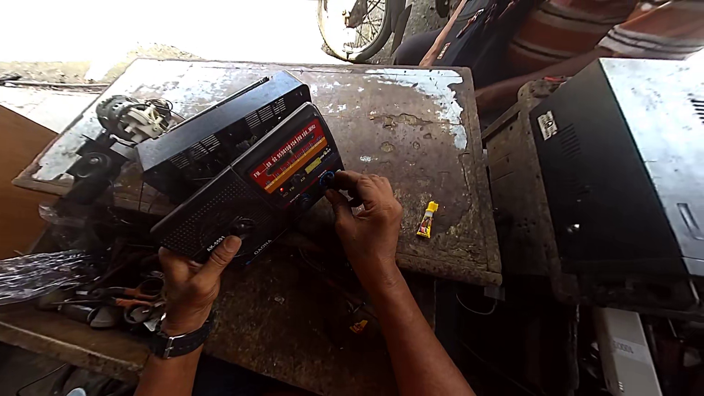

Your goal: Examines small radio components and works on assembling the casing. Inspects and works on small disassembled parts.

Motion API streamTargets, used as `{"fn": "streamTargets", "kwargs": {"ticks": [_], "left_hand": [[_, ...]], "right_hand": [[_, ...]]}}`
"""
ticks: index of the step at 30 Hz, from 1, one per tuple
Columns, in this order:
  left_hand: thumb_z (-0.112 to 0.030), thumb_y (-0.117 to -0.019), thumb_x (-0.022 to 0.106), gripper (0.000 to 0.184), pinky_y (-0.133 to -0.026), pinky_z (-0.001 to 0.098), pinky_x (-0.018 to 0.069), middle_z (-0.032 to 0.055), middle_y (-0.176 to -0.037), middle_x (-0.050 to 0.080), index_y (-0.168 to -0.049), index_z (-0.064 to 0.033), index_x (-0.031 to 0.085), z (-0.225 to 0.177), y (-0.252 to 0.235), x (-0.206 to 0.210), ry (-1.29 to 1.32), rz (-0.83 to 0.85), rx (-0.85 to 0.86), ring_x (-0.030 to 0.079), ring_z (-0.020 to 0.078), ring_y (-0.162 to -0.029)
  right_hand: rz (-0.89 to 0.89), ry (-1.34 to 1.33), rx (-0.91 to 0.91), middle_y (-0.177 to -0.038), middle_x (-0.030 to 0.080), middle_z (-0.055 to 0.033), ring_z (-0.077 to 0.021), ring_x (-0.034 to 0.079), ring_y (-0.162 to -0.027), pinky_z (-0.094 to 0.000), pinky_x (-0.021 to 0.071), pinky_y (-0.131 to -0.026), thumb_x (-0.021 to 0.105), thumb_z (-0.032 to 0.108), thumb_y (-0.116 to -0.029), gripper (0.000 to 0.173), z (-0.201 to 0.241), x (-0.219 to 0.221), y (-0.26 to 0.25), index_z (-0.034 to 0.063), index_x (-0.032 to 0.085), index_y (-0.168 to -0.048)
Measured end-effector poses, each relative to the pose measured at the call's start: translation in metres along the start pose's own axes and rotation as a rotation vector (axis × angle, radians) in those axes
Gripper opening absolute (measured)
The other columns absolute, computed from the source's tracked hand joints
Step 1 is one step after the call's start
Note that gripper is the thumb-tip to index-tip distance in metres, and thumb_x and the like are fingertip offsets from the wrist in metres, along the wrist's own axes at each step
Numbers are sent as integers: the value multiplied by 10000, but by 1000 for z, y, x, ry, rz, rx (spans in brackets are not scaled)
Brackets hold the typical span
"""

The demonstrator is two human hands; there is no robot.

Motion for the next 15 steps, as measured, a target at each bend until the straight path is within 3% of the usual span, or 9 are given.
{"fn": "streamTargets", "kwargs": {"ticks": [15], "left_hand": [[-170,-840,838,658,-1012,348,575,-43,-1269,665,-1390,-209,479,-13,-3,7,-112,105,77,664,140,-1160]], "right_hand": [[-6,-26,-56,-996,742,-31,-155,663,-919,-299,551,-791,821,127,-869,234,-4,1,-1,73,767,-1090]]}}
Point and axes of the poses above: each hand's wrist, its own y-axis away from the middle knuckle, its own x-axis out of the palm, z = x × y, the point moved 7 cm from there along -y, towards the middle knuckle
